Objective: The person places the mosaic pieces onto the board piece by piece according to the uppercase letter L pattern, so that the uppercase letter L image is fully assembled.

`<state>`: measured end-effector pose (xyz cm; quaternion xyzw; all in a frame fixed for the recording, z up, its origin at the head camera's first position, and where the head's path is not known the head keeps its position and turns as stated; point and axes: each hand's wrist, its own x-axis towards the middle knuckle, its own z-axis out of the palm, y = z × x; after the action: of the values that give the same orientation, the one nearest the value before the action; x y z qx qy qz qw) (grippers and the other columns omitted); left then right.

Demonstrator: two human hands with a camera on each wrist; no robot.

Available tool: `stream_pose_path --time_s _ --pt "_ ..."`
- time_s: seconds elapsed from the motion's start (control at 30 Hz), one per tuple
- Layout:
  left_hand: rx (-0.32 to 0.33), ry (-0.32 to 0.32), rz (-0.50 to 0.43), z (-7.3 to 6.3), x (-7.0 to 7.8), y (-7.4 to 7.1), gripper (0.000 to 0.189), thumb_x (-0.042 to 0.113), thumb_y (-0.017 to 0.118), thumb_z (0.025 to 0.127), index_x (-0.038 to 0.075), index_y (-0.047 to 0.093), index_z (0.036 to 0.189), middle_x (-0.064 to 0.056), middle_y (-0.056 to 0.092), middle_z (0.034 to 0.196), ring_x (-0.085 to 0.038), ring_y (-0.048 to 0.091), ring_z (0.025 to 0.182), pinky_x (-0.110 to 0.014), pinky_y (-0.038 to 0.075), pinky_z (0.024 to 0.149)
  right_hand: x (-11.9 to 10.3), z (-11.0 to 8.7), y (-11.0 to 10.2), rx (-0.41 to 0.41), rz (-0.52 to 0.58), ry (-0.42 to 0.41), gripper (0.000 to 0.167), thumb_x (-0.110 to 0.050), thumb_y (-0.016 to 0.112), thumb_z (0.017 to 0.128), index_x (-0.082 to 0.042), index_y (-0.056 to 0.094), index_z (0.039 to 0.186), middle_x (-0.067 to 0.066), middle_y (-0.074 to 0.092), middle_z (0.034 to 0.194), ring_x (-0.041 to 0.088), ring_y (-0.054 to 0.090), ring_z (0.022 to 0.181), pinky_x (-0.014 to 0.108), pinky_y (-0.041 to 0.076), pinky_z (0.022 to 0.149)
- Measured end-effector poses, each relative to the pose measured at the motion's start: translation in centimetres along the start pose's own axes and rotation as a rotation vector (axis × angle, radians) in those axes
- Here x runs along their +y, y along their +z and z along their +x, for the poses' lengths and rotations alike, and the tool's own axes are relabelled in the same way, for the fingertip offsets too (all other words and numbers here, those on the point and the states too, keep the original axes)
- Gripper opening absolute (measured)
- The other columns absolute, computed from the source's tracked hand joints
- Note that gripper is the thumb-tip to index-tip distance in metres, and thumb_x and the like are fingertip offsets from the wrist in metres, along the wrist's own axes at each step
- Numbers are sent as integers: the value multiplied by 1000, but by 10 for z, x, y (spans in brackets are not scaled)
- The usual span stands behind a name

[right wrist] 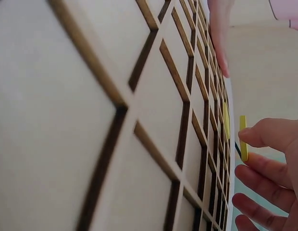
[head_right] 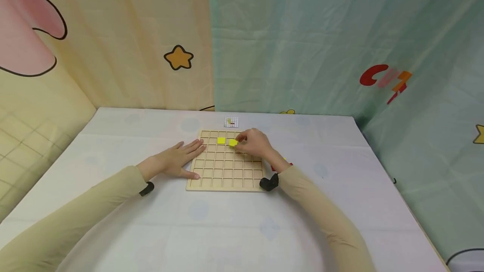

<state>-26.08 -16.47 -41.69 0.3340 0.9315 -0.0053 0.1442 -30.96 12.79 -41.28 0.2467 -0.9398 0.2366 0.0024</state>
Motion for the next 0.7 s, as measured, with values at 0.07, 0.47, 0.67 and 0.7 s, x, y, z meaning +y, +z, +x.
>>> stream_pose_path --time_s 0.07,0.47,0.67,0.7 --pt "-4 2 2 0 0 0 104 75 47 84 13 4 156 -9 -3 163 -26 0 151 -59 10 118 -3 3 4 -1 -2 -16 31 -30 73 82 -9 74 104 5 74 95 19 65 89 36 52 82" --pt "-25 -9 5 1 1 -1 105 76 45 83 14 2 156 -7 -5 163 -25 -1 151 -58 9 118 -20 14 20 -20 -16 -54 30 -32 74 81 -13 75 103 0 73 91 13 65 82 28 52 72" --pt "-17 -5 15 2 1 -1 104 76 44 84 14 2 156 -8 -4 163 -25 -1 151 -58 10 118 -24 15 19 -9 -52 -59 28 -33 76 81 -14 76 102 -2 74 93 12 66 84 27 52 70" --pt "-16 -5 18 2 1 -1 104 76 44 84 14 2 156 -8 -4 163 -25 -1 151 -58 10 118 -24 15 19 -10 -52 -63 28 -33 76 81 -14 76 102 -2 74 93 13 66 84 27 52 70"
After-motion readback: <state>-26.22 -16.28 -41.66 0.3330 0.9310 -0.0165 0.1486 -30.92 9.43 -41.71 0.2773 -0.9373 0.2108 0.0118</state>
